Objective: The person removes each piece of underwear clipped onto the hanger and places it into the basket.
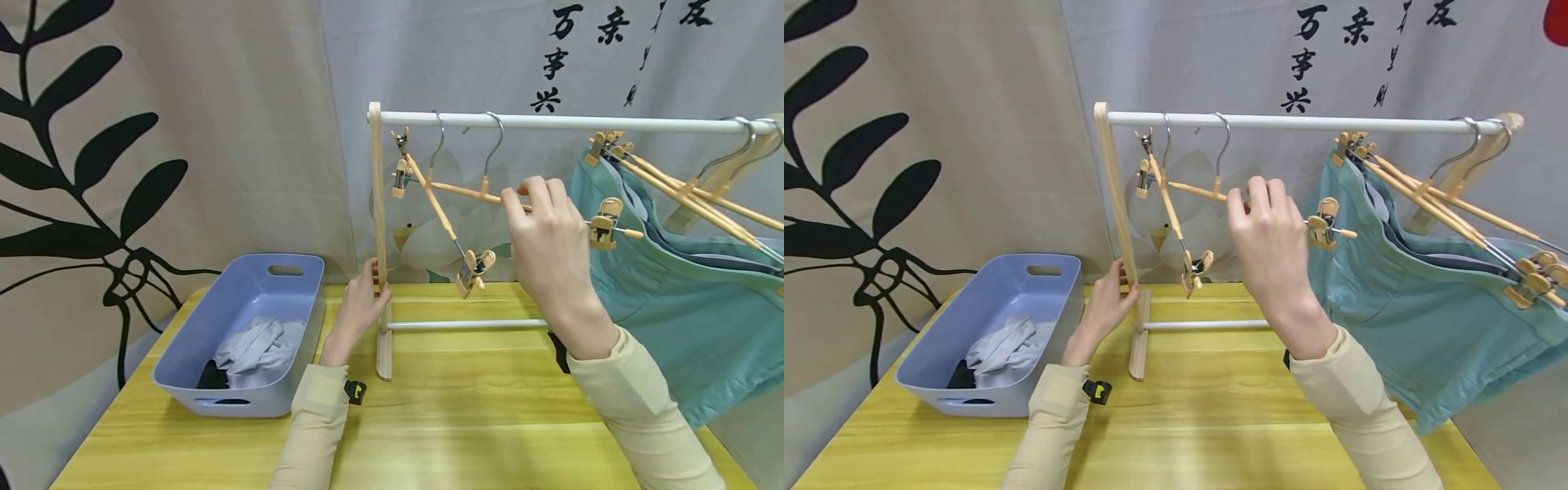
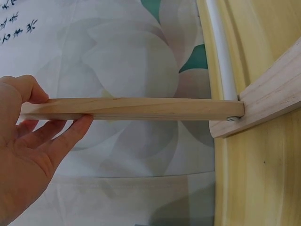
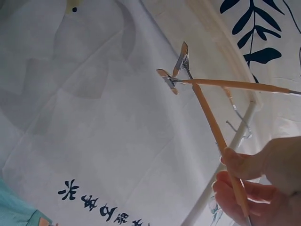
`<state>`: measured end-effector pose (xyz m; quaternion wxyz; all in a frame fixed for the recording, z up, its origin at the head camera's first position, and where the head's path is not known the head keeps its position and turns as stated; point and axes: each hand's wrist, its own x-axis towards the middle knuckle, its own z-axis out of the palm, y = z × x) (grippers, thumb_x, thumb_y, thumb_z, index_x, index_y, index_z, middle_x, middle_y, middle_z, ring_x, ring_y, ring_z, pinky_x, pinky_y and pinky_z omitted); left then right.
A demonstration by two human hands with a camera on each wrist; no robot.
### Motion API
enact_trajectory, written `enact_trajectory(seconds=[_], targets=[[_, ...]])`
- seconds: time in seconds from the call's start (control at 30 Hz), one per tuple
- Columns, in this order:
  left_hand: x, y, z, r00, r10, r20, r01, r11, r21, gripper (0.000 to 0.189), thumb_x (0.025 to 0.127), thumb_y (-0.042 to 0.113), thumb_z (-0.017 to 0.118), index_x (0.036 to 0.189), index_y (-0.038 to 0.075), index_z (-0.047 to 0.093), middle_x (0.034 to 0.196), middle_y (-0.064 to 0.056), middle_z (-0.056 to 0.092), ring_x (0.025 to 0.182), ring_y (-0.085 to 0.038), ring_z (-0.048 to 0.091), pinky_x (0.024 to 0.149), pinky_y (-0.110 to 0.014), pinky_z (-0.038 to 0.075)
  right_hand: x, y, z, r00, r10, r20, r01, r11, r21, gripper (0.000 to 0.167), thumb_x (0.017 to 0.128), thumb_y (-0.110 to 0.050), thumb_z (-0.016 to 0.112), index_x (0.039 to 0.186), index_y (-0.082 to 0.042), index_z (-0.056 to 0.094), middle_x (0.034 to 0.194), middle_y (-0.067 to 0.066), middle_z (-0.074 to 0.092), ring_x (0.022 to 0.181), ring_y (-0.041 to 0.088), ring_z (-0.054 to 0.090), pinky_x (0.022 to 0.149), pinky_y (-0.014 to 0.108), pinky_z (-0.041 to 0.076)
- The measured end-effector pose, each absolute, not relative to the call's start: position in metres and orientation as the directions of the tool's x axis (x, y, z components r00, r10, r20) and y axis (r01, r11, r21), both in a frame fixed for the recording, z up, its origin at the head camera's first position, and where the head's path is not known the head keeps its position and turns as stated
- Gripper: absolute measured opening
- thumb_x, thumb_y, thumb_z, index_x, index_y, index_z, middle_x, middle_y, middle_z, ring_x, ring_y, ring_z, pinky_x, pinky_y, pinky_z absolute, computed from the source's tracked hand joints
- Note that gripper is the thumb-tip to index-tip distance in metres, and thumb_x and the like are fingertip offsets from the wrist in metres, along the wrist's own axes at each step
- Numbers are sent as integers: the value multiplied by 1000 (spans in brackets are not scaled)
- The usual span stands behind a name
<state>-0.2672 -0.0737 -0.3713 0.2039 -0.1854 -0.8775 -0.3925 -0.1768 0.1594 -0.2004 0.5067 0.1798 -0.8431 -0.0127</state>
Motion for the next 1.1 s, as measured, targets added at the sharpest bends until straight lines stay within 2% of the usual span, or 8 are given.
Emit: enact_trajectory(seconds=[0.17,0.33,0.5,0.63,0.73,0.87,1.1], targets=[[-267,-74,-371,-848,167,503,488,616,618,48,90,7,55,133,-6,38,108,-24,64,96,-33,67,72,-34,59,-171,156,-200,-407,-327,853,-344,920,189,18,90,12,51,101,8,64,100,25,58,92,39,55,65,46,54],[-267,-74,-371,-850,164,500,485,614,623,48,90,7,55,133,-5,38,108,-23,64,96,-33,67,73,-34,59,-165,153,-198,-359,-343,868,-390,900,195,20,89,15,49,100,8,64,102,25,58,94,38,55,63,47,55],[-267,-74,-371,-854,162,494,481,608,632,48,90,8,55,134,-5,38,109,-23,64,97,-32,67,73,-34,59,-154,153,-193,-328,-371,869,-382,893,237,24,89,16,46,100,6,65,102,23,59,94,39,55,61,47,55],[-266,-74,-371,-849,167,501,487,614,621,48,90,7,55,133,-5,38,108,-23,64,96,-33,67,72,-34,59,-143,157,-185,-340,-387,857,-384,889,249,32,84,20,43,103,5,65,100,23,60,89,38,55,64,45,54],[-266,-74,-372,-843,169,511,494,619,610,48,90,6,55,133,-5,38,108,-24,64,95,-33,67,71,-35,59,-138,163,-178,-349,-370,861,-383,895,230,28,87,16,45,102,5,66,96,22,60,82,37,55,59,44,51],[-266,-75,-372,-840,170,515,498,619,607,49,89,6,55,133,-6,38,107,-24,64,94,-33,67,70,-34,59,-139,175,-172,-361,-293,885,-369,917,153,19,93,5,49,98,5,68,92,22,61,78,37,55,52,47,47],[-267,-75,-371,-847,166,505,482,638,600,49,90,9,55,134,-5,38,107,-23,65,91,-32,68,67,-32,59,-148,204,-168,-406,-148,902,-311,950,16,14,91,0,58,100,2,69,92,22,62,80,41,54,56,57,42]])
